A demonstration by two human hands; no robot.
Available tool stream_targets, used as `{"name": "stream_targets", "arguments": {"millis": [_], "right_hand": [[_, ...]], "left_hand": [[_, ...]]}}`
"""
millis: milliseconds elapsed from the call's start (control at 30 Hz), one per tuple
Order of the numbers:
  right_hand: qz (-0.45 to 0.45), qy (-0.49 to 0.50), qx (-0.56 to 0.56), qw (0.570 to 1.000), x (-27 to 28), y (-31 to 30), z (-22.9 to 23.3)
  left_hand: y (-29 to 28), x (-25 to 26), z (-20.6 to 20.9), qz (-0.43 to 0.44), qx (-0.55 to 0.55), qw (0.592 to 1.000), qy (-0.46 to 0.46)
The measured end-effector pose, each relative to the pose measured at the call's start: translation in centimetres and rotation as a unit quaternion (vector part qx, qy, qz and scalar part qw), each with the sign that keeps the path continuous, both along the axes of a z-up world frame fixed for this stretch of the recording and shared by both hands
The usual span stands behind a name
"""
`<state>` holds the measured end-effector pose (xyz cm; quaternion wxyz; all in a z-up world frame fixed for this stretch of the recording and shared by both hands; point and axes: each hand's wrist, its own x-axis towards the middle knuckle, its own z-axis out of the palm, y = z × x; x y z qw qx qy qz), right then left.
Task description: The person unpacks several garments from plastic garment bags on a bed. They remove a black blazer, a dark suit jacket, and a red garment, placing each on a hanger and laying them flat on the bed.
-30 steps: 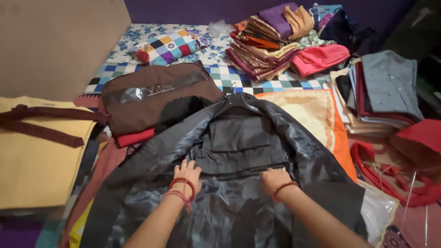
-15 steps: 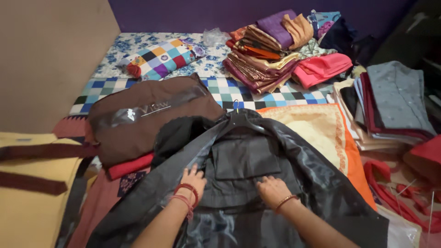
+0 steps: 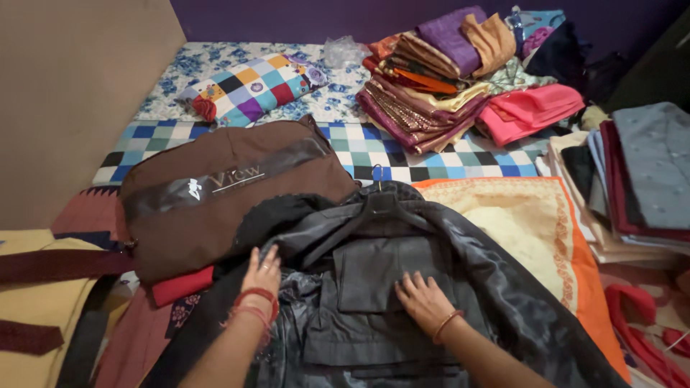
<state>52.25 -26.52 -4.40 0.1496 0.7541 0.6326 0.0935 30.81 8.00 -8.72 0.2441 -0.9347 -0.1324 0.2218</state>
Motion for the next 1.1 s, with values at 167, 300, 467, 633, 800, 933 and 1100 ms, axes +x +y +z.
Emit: {"name": "stream_targets", "arguments": {"millis": [167,300,467,633,800,933,1100], "right_hand": [[-0.155,0.141,0.009,0.978,3.9,0.6,-0.2],[-0.172,0.184,0.198,0.947,3.0,0.8,5.0],[-0.157,0.228,0.286,0.917,1.6,0.9,10.6],[-0.127,0.240,0.299,0.915,3.0,2.2,12.7],[-0.082,0.242,0.257,0.932,2.6,0.6,9.6],[0.027,0.237,0.075,0.968,-2.7,-3.9,4.4],[-0.102,0.279,-0.137,0.945,-2.9,-2.0,5.1]], "left_hand": [[-0.2,0.2,1.8,0.036,-0.054,0.998,0.021],[-2.1,-0.2,2.8,0.055,-0.064,0.996,0.016],[-3.7,-0.1,4.7,0.087,-0.132,0.983,-0.095],[-5.8,2.2,6.0,0.081,-0.188,0.949,-0.242],[-5.6,3.2,6.0,0.131,-0.285,0.894,-0.319],[-5.4,3.3,5.0,0.131,-0.339,0.841,-0.401],[-6.5,6.2,2.8,0.040,-0.375,0.834,-0.403]]}}
